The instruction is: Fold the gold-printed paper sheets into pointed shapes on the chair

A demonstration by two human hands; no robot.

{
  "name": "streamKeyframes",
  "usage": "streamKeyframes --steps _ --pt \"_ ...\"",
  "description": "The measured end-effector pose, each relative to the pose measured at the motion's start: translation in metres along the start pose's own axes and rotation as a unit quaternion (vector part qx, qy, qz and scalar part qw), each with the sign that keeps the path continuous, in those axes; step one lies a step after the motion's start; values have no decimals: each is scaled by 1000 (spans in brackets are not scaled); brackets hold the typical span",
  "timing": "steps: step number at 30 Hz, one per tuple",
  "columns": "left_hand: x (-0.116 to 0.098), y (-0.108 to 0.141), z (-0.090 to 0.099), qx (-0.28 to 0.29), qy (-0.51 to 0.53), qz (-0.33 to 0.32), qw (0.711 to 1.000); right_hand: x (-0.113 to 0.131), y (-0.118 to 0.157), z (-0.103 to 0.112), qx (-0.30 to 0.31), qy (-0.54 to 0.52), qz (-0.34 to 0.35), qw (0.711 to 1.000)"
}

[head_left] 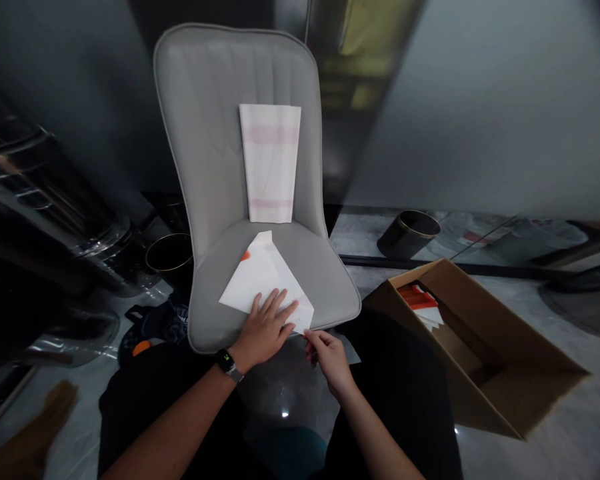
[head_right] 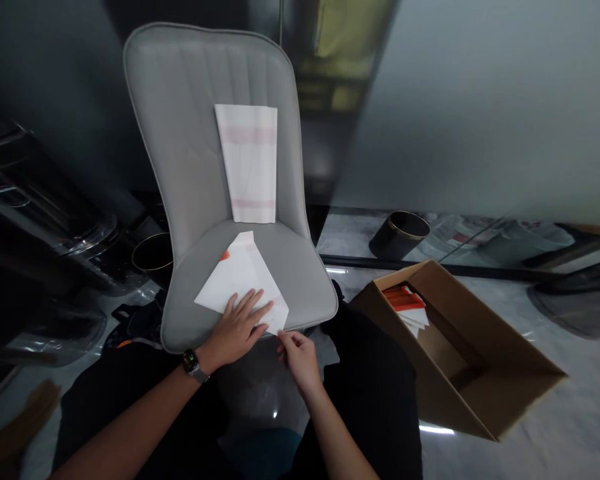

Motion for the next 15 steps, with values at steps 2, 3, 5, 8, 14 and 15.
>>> streamKeyframes --steps 2,3,5,8,14,15 --pt "0 1 0 3 -2 -6 1000 18 2 15 -51 77 100 991" --pt "0 1 -1 4 -2 -12 1000 32 4 22 -73 124 175 974" --pt "0 2 -2 9 -5 -29 1000 61 11 26 -69 221 333 914" --pt "-1 3 -3 18 -20 -42 999 80 16 12 63 348 483 801" --pt "-15 13 -3 30 -37 -89 995 71 3 6 190 443 531 697" --pt "-16 15 -3 31 -37 -95 994 70 1 7 191 446 533 693"
Point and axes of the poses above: each hand's wrist, its own y-axis away from the middle knuckle, its own z-axis out of the back of the hand, x = y × z, the point moved 7 cm from there along -y, towards the middle knuckle, and after that the axes turned 9 degrees about -x, right-handed, at the moved point
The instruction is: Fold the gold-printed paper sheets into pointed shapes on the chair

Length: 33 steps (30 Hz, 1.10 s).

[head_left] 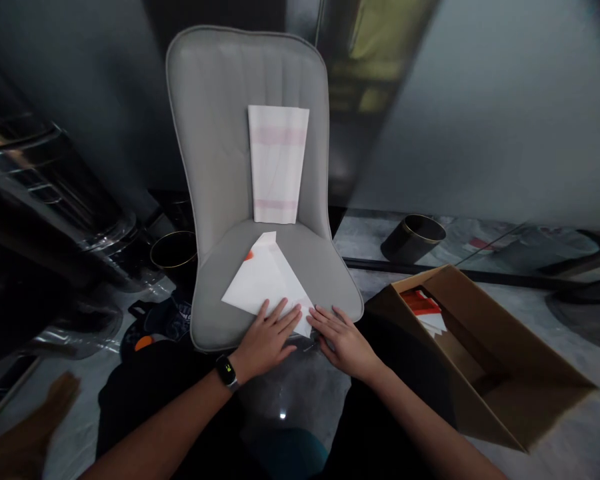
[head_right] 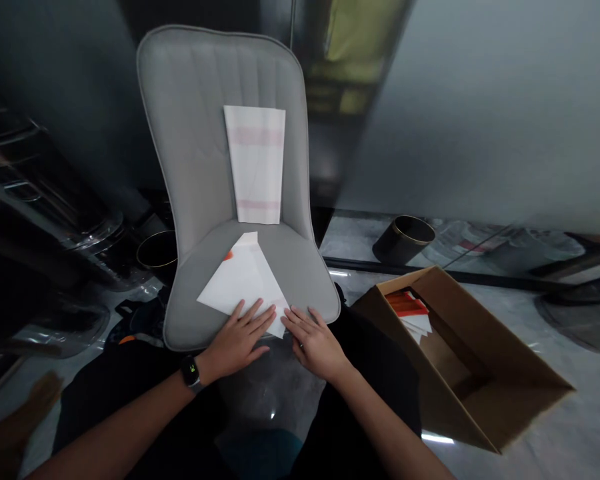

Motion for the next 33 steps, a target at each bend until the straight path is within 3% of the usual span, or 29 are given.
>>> streamKeyframes --steps 7,12,17,19,24,30,33 --pt "11 7 8 -20 55 -20 998 0 -4 4 0 -6 -19 1000" --pt "25 6 21 -52 123 15 991 -7 -19 9 -26 -60 -92 994" --pt "23 2 22 -68 124 47 989 -14 -40 12 -49 -118 -132 983" --pt "24 0 23 -79 130 54 987 -21 -45 12 -59 -131 -178 974" --pt "27 -3 28 -114 145 63 981 -44 -36 -4 -63 -221 -364 903" --pt "24 -4 31 -137 149 33 979 -49 -32 -15 -59 -340 -469 813" --pt "24 -7 32 -144 140 36 979 -47 -33 -18 -36 -373 -482 792"
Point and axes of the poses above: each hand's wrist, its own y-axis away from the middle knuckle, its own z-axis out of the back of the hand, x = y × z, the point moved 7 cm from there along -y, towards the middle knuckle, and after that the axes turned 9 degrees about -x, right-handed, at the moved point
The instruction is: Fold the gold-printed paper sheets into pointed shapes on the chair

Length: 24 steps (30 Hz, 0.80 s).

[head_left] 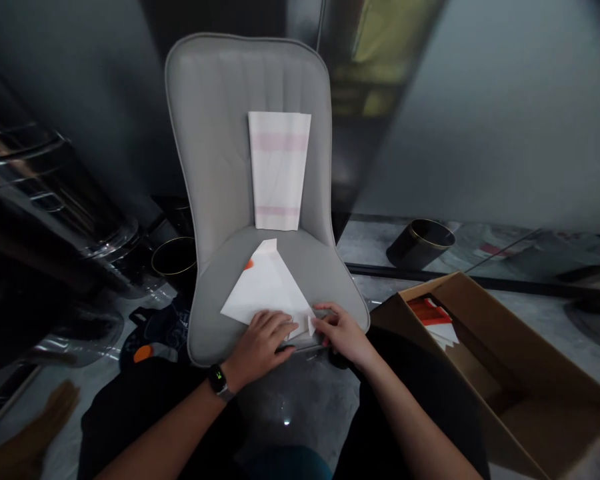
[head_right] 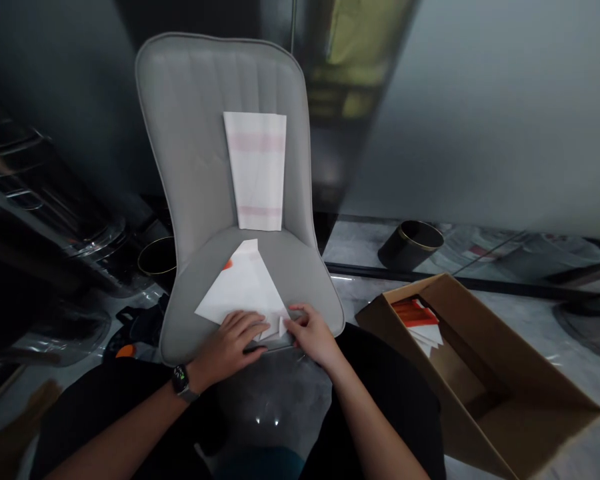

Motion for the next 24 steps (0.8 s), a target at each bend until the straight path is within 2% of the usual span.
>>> streamKeyframes --steps 5,8,11,14,19,24 --pt "-1 -6 1 -46 10 -2 999 -4 3 -4 39 9 -2 999" --pt "4 -9 6 -89 59 17 994 11 10 -4 61 26 103 992" --pt "13 -13 16 -130 103 58 984 32 18 3 38 60 223 972" --pt "19 -19 26 -138 125 85 979 44 20 6 23 49 281 958" --pt "23 -23 34 -115 177 119 970 54 14 1 16 -27 314 949" --pt "26 -19 42 -102 210 136 963 56 13 -3 34 -59 298 952"
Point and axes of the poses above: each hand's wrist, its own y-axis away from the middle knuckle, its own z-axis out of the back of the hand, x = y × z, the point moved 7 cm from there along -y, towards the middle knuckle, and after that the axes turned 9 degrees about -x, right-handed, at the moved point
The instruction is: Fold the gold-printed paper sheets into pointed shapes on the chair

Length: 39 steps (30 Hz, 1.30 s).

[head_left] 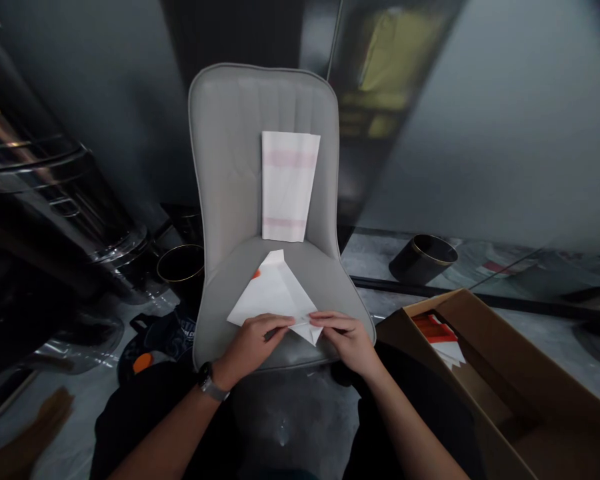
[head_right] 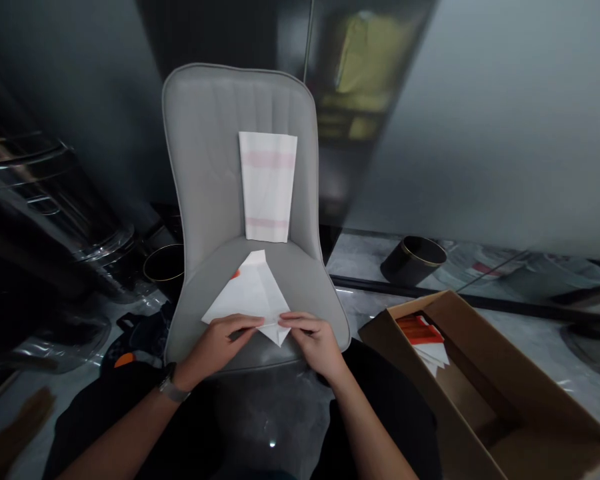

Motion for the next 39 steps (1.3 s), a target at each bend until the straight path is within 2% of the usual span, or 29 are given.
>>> streamKeyframes --steps 6,12,16,20,24,30,35,39 --pt "1 3 11 -18 -9 31 999 3 4 -4 13 -3 -52 999" --pt "4 1 12 -12 3 62 998 -9 3 -9 -41 -47 -166 984" --pt "6 -2 12 1 27 83 996 -14 4 -15 -20 -94 -191 977" --pt "-1 -3 11 20 47 68 996 -20 6 -16 -8 -79 -197 977" --pt "-6 1 3 48 46 40 997 -21 6 -15 -10 -42 -169 985" --pt "0 7 -6 41 -74 -65 994 -15 3 -13 -1 15 -114 993" --pt "1 7 -4 25 -111 -118 986 7 -5 -10 18 144 38 989" --pt "-5 6 -5 16 -156 -125 980 20 -8 -13 22 175 130 976"
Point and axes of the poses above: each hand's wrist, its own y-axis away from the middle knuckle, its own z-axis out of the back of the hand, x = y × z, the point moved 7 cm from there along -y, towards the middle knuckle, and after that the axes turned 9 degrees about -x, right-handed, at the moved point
